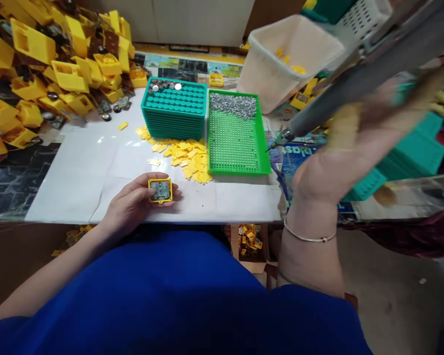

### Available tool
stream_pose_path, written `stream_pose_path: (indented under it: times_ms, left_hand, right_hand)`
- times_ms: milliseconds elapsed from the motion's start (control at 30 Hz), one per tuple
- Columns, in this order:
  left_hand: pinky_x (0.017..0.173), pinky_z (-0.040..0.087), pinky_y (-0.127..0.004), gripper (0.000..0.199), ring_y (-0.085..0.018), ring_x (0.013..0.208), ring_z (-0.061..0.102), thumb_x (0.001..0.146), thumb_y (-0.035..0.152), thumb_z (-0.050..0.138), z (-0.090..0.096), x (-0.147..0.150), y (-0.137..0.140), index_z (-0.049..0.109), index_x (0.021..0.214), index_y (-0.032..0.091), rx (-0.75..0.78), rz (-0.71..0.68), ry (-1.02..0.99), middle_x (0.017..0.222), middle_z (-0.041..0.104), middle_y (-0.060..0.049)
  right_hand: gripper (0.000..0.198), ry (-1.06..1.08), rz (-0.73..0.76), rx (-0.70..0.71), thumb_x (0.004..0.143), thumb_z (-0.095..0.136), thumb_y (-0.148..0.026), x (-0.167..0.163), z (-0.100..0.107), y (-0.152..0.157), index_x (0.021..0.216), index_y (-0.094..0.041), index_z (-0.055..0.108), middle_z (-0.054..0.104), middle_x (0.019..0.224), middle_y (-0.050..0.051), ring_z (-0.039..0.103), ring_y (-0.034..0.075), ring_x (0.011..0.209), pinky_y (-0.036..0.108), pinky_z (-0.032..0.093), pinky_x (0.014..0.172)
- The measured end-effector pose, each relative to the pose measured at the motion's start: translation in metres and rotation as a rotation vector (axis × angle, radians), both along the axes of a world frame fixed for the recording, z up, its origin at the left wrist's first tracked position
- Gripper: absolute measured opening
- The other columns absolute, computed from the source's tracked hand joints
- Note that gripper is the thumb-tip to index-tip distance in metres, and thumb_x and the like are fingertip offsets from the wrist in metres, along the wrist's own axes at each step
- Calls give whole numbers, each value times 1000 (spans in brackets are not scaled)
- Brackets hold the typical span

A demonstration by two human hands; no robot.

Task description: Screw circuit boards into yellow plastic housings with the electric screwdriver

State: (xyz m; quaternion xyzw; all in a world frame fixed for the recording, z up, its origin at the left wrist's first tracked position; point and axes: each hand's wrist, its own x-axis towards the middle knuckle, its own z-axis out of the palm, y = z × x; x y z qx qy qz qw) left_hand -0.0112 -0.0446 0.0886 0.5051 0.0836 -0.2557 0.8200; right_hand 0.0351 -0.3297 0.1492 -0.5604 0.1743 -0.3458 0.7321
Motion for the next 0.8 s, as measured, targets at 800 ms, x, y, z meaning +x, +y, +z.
stream_pose_path:
  times_ms: [800]
  left_hand:
    - [90,57,-50,36,-30,101,71,78,21,62,-1,21,-37,61,113,15,28,-191,115,104,74,-13]
  right_hand:
    - [36,-109,201,-714,92,51,-61,33,-45,4,83,-26,49,55,62,-2,57,15,55,32,53,60]
